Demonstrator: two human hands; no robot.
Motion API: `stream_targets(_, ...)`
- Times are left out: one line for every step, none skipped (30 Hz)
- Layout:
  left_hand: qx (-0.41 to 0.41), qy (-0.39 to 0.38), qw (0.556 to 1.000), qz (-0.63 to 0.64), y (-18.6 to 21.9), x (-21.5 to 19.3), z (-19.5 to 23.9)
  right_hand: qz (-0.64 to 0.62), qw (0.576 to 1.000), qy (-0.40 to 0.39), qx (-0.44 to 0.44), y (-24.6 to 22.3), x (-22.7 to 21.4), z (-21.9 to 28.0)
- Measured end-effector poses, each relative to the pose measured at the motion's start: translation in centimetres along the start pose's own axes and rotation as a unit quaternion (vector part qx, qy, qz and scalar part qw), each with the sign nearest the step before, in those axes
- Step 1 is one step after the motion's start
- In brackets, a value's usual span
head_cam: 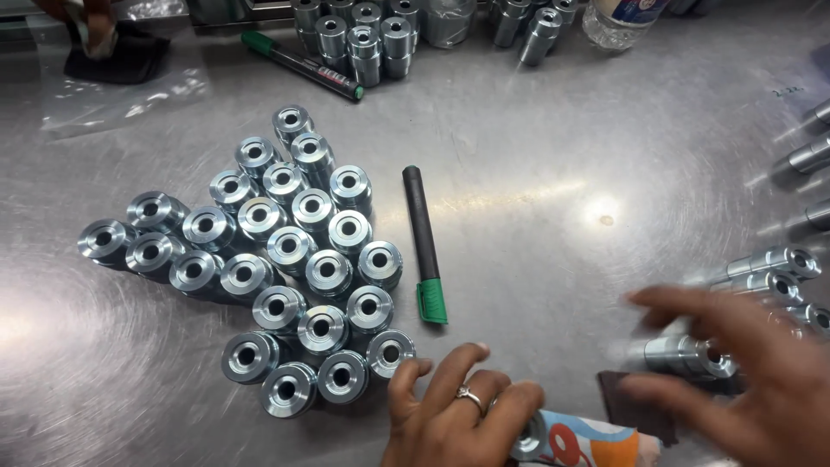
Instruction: Manually inspect and sort machined metal bushings on a stainless steel work surface.
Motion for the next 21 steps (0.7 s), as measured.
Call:
stream_targets(-0.001, 0.001, 1.0, 0.0, -0.3, -0.1, 0.0, 0.0, 1.0, -0.001, -0.001, 1.0, -0.1, -0.6)
stream_targets(-0.008, 0.027, 0.995, -0.092, -0.6, -0.6, -0.2, 0.218, 0.97, -0.09, 0.064, 2.9, 0.5, -1.2)
stream_targets(-0.015, 0.053, 0.982, -0.183, -0.8, -1.0, -0.4, 0.424, 0.881, -0.17, 0.128, 5.1, 0.6, -1.6)
stream_targets(-0.015, 0.055, 0.982, -0.182, -0.7, -2.5, -1.2, 0.426, 0.88, -0.169, 0.127, 5.3, 1.3, -1.5)
stream_targets(-0.046, 0.07, 0.968, -0.238, -0.8, -4.2, -2.0, 0.448, 0.869, -0.182, 0.11, 5.6, 2.1, -1.3)
stream_targets(-0.078, 0.083, 0.949, -0.295, -0.9, -5.9, -2.4, 0.468, 0.857, -0.197, 0.09, 5.8, 3.2, -1.1)
stream_targets(-0.082, 0.084, 0.948, -0.296, -0.8, -6.3, -2.7, 0.469, 0.856, -0.198, 0.087, 3.9, 2.5, -1.6)
stream_targets(-0.118, 0.07, 0.946, -0.294, -0.9, -6.8, -2.8, 0.427, 0.865, -0.232, 0.127, 2.3, 2.0, -1.8)
stream_targets(-0.153, 0.056, 0.942, -0.292, -1.0, -7.3, -2.9, 0.383, 0.869, -0.264, 0.168, 0.7, 1.5, -2.0)
stream_targets(-0.153, 0.054, 0.942, -0.295, -1.0, -7.9, -2.9, 0.38, 0.871, -0.264, 0.167, 2.4, 2.4, -1.5)
stream_targets(-0.128, 0.085, 0.946, -0.285, -0.7, -8.6, -3.1, 0.143, 0.944, -0.253, 0.159, 3.5, 3.5, -1.1)
stream_targets(-0.1, 0.116, 0.951, -0.27, -0.3, -9.0, -3.4, -0.102, 0.959, -0.219, 0.146, 4.7, 4.0, -0.6)
stream_targets(-0.097, 0.114, 0.951, -0.269, -0.2, -9.2, -3.1, -0.104, 0.959, -0.217, 0.148, 1.8, 5.0, -0.4)
stream_targets(-0.098, 0.13, 0.977, -0.134, -0.4, -9.3, -2.8, -0.373, 0.866, -0.27, 0.192, -1.5, 6.4, 0.2)
stream_targets(-0.098, 0.143, 0.985, 0.004, -0.5, -9.3, -2.6, -0.612, 0.7, -0.296, 0.217, -5.0, 7.4, 0.5)
stream_targets(-0.089, 0.138, 0.986, 0.006, -0.9, -9.4, -2.4, -0.616, 0.701, -0.286, 0.216, -6.5, 9.2, 0.5)
stream_targets(-0.135, 0.074, 0.983, 0.105, -2.0, -8.6, -2.2, -0.678, 0.603, -0.326, 0.265, -8.2, 11.5, 0.8)
stream_targets(-0.181, 0.007, 0.961, 0.211, -2.6, -7.0, -1.8, -0.725, 0.497, -0.357, 0.314, -9.4, 13.4, 1.5)
stream_targets(-0.174, 0.002, 0.959, 0.222, -2.3, -6.2, -2.4, -0.726, 0.502, -0.345, 0.32, -9.5, 13.3, 1.5)
stream_targets(-0.233, -0.032, 0.946, 0.225, -2.6, -5.6, -2.2, -0.686, 0.541, -0.345, 0.343, -9.8, 13.9, 1.7)
stream_targets(-0.291, -0.067, 0.927, 0.226, -2.9, -5.2, -1.8, -0.645, 0.577, -0.343, 0.366, -10.3, 14.5, 1.8)
Point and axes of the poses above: each hand's wrist, its own z-axis away from the middle knuckle, its own x-axis out of the palm, y = z × x, the point moved 5 cm from there along -z, towards the middle knuckle, and after that the axes turned 6 degrees about x, right-handed, at the moved point
